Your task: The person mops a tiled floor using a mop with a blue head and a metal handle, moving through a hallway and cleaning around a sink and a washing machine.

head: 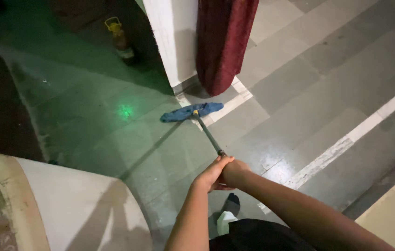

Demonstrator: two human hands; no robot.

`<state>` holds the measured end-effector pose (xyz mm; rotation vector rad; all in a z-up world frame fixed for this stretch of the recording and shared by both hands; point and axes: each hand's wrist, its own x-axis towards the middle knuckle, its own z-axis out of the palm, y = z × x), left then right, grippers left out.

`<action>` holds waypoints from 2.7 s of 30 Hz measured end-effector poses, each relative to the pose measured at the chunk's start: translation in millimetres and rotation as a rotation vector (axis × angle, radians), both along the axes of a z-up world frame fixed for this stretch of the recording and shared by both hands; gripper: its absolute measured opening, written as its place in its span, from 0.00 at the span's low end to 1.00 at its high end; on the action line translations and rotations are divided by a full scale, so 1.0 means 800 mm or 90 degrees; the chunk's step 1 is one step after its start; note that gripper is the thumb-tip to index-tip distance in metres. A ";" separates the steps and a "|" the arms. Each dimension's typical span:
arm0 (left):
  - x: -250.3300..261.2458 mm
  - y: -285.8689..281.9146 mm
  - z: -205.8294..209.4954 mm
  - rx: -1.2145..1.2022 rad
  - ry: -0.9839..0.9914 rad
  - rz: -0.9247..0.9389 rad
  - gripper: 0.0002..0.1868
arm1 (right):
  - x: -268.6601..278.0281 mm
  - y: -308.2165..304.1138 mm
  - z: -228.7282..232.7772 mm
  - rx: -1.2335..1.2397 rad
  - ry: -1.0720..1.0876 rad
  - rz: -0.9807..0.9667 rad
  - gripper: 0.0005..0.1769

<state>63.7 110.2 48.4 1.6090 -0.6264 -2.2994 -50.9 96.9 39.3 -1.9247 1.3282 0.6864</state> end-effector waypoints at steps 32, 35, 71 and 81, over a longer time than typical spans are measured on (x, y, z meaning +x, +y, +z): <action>0.194 0.078 -0.035 -0.534 -0.729 -0.349 0.37 | 0.105 0.121 0.003 -0.016 0.023 -0.258 0.34; 0.202 0.089 -0.026 -0.600 -0.753 -0.335 0.40 | 0.119 0.145 0.001 -0.042 0.022 -0.280 0.39; 0.223 0.098 0.003 -0.560 -0.756 -0.489 0.45 | 0.069 0.246 -0.037 -0.108 0.083 -0.284 0.41; 0.223 0.128 0.008 -0.601 -0.784 -0.513 0.43 | 0.056 0.205 -0.060 -0.060 0.033 -0.353 0.38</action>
